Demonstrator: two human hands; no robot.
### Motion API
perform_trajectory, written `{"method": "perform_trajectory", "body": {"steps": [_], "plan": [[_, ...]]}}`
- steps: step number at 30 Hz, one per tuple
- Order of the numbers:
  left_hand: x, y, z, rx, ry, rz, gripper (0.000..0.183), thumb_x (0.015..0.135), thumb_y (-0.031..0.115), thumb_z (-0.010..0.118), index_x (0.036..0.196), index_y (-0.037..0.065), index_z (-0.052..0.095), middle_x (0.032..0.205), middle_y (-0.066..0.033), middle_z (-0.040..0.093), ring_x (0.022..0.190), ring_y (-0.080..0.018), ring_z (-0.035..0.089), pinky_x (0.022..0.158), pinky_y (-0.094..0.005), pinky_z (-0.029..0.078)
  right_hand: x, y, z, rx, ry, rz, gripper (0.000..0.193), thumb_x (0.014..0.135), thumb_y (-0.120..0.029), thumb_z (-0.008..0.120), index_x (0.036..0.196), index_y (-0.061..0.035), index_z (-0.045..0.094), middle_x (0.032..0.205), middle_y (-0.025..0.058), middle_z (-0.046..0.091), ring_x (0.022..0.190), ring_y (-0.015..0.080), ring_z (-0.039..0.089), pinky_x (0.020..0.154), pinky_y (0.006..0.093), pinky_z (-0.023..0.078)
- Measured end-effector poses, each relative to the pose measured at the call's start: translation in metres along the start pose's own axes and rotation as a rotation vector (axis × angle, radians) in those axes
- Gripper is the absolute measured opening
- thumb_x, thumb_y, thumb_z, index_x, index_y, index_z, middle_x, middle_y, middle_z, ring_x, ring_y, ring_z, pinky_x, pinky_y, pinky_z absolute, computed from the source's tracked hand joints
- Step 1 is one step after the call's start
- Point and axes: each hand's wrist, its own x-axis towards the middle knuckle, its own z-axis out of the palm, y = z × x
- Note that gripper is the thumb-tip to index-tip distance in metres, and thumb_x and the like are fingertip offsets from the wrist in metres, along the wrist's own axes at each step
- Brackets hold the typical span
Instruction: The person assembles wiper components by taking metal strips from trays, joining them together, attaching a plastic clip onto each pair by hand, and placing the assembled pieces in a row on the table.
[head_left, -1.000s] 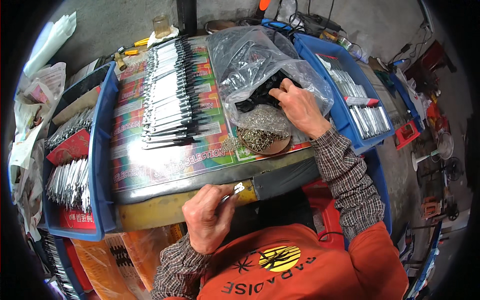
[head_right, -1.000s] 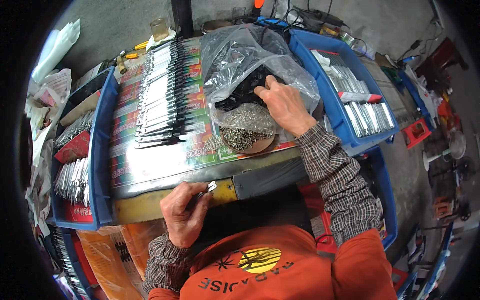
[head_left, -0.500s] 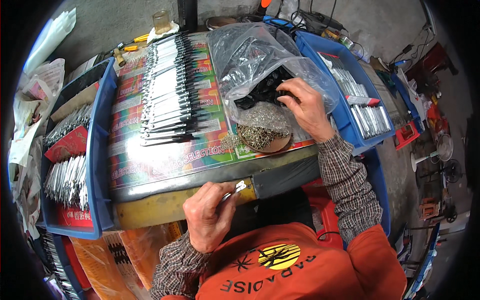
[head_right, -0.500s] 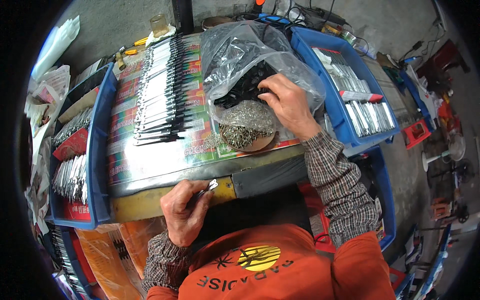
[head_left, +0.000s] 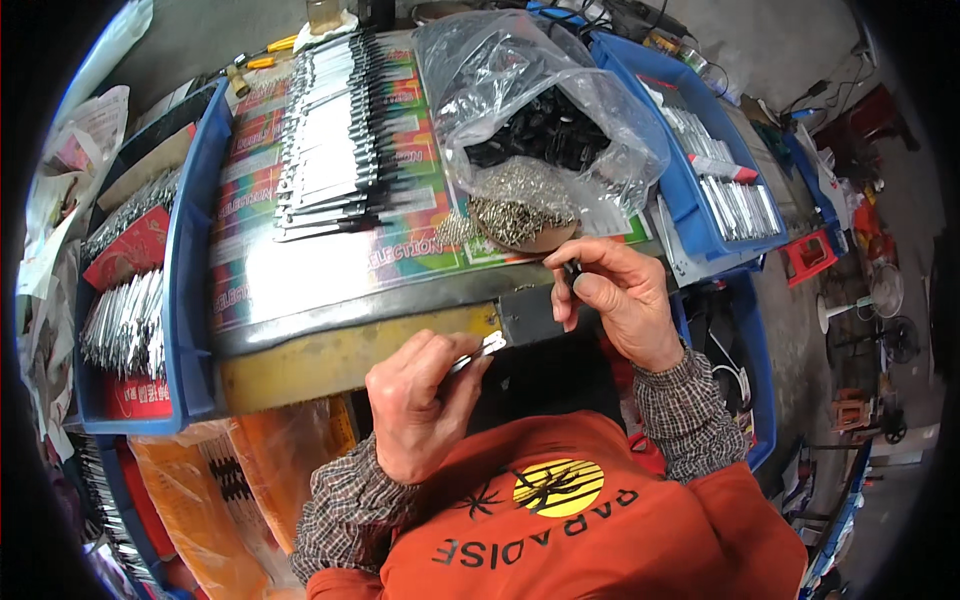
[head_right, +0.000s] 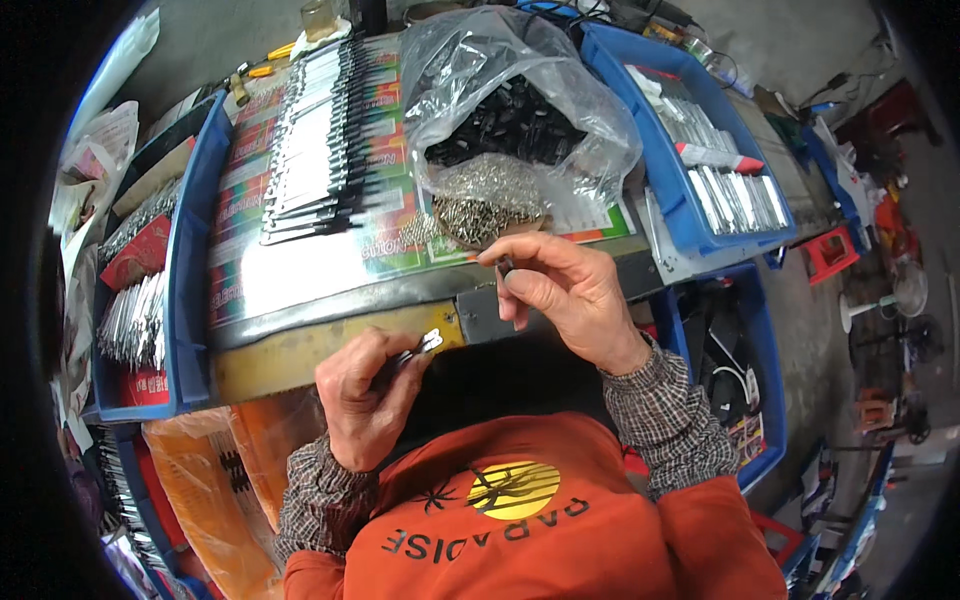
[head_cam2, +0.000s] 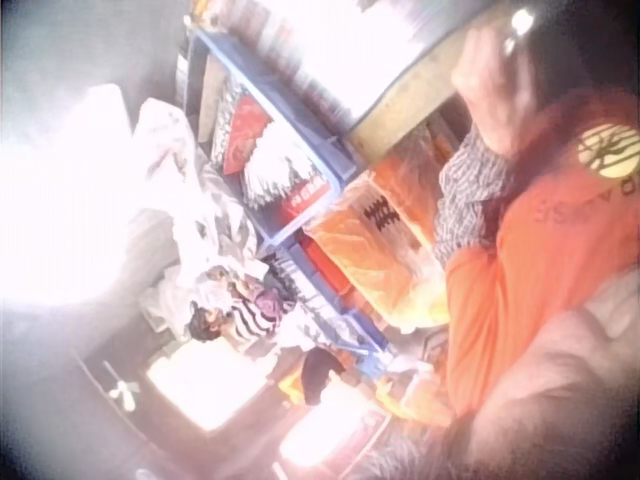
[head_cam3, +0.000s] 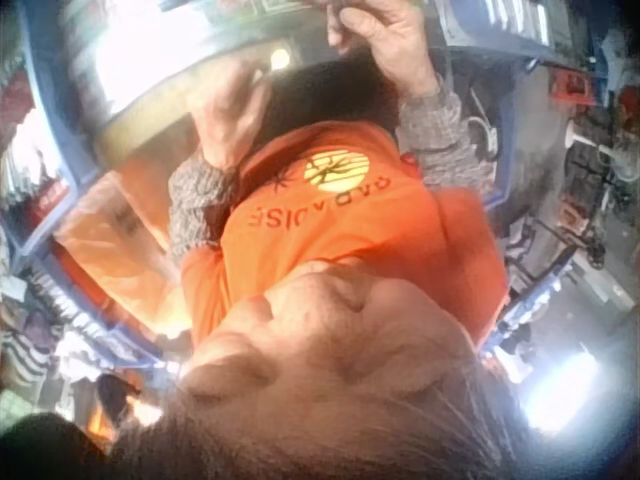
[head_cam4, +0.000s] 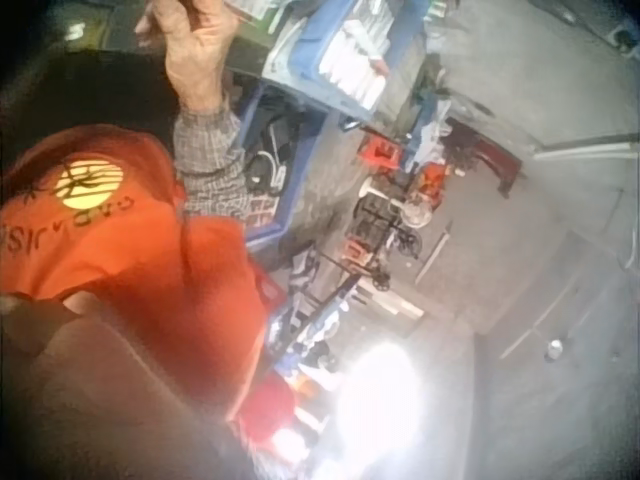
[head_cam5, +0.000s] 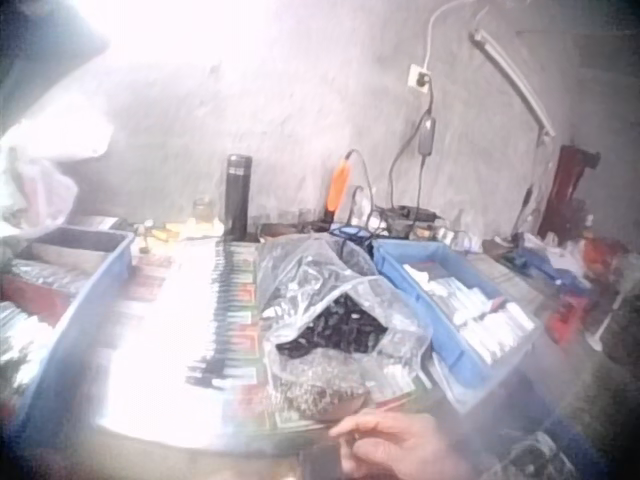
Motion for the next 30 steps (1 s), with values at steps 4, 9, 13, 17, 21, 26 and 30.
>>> {"method": "perform_trajectory", "body": {"steps": [4, 9, 13, 17, 21, 26, 30], "plan": [[-0.006, 0.002, 0.0, -0.025, -0.004, -0.011, 0.015, 0.074, -0.002, 0.071, 0.086, 0.002, 0.063, 0.067, -0.0094, 0.054, 0.053, -0.0226, 0.052, 0.048, -0.0317, 0.04, -0.009, -0.002, 0.016, -0.196, -0.04, -0.045, 0.022, 0.094, -0.01, 0.055, 0.111, 0.0024, 0.063, 0.078, 0.0023, 0.055, 0.063, 0.0073, 0.054, 0.056, 0.0214, 0.045], [-0.012, 0.005, 0.001, -0.014, -0.009, -0.007, 0.018, 0.072, -0.002, 0.072, 0.087, 0.002, 0.063, 0.068, -0.0097, 0.055, 0.055, -0.0237, 0.054, 0.05, -0.0327, 0.042, -0.018, -0.003, 0.028, -0.445, -0.095, -0.151, 0.019, 0.091, -0.01, 0.059, 0.107, 0.0, 0.066, 0.07, 0.0017, 0.052, 0.054, 0.0075, 0.049, 0.05, 0.0238, 0.04], [-0.015, 0.005, 0.001, -0.011, -0.011, 0.012, 0.02, 0.071, -0.003, 0.072, 0.089, 0.002, 0.064, 0.069, -0.0101, 0.057, 0.058, -0.0249, 0.057, 0.051, -0.0334, 0.044, -0.024, 0.001, 0.038, -0.344, -0.017, -0.088, 0.017, 0.091, -0.011, 0.062, 0.105, -0.0011, 0.066, 0.068, 0.001, 0.057, 0.053, 0.0055, 0.05, 0.048, 0.022, 0.04], [-0.017, 0.004, 0.003, -0.006, -0.008, 0.025, 0.02, 0.071, -0.003, 0.072, 0.089, 0.003, 0.064, 0.07, -0.0099, 0.056, 0.057, -0.0249, 0.056, 0.051, -0.0334, 0.044, -0.025, 0.005, 0.039, -0.374, 0.027, -0.092, 0.016, 0.091, -0.011, 0.062, 0.103, -0.001, 0.065, 0.068, 0.0006, 0.059, 0.054, 0.0041, 0.05, 0.047, 0.0208, 0.04], [-0.018, 0.004, 0.004, -0.007, -0.012, 0.029, 0.022, 0.07, -0.004, 0.072, 0.089, 0.003, 0.064, 0.069, -0.0096, 0.055, 0.057, -0.025, 0.056, 0.051, -0.0342, 0.044, -0.025, 0.01, 0.04, -0.301, 0.007, -0.096, 0.012, 0.091, -0.008, 0.062, 0.097, 0.0019, 0.064, 0.067, 0.0012, 0.058, 0.052, 0.0044, 0.05, 0.045, 0.02, 0.039], [-0.019, 0.003, 0.007, -0.004, -0.017, 0.041, 0.022, 0.07, -0.004, 0.072, 0.09, 0.003, 0.063, 0.069, -0.0096, 0.055, 0.058, -0.0256, 0.057, 0.051, -0.0349, 0.044, -0.024, 0.01, 0.039, -0.308, -0.032, -0.042, 0.012, 0.092, -0.01, 0.061, 0.097, 0.0004, 0.063, 0.063, -0.0005, 0.055, 0.051, 0.0029, 0.049, 0.046, 0.0192, 0.038], [-0.02, 0.001, 0.008, -0.014, -0.029, 0.047, 0.022, 0.07, -0.004, 0.072, 0.09, 0.003, 0.063, 0.07, -0.0098, 0.055, 0.059, -0.0263, 0.057, 0.052, -0.0352, 0.045, -0.023, 0.015, 0.036, -0.136, -0.067, 0.086, 0.012, 0.092, -0.011, 0.061, 0.094, 0.0005, 0.064, 0.063, -0.0006, 0.055, 0.05, 0.0031, 0.047, 0.044, 0.0193, 0.037]]}}
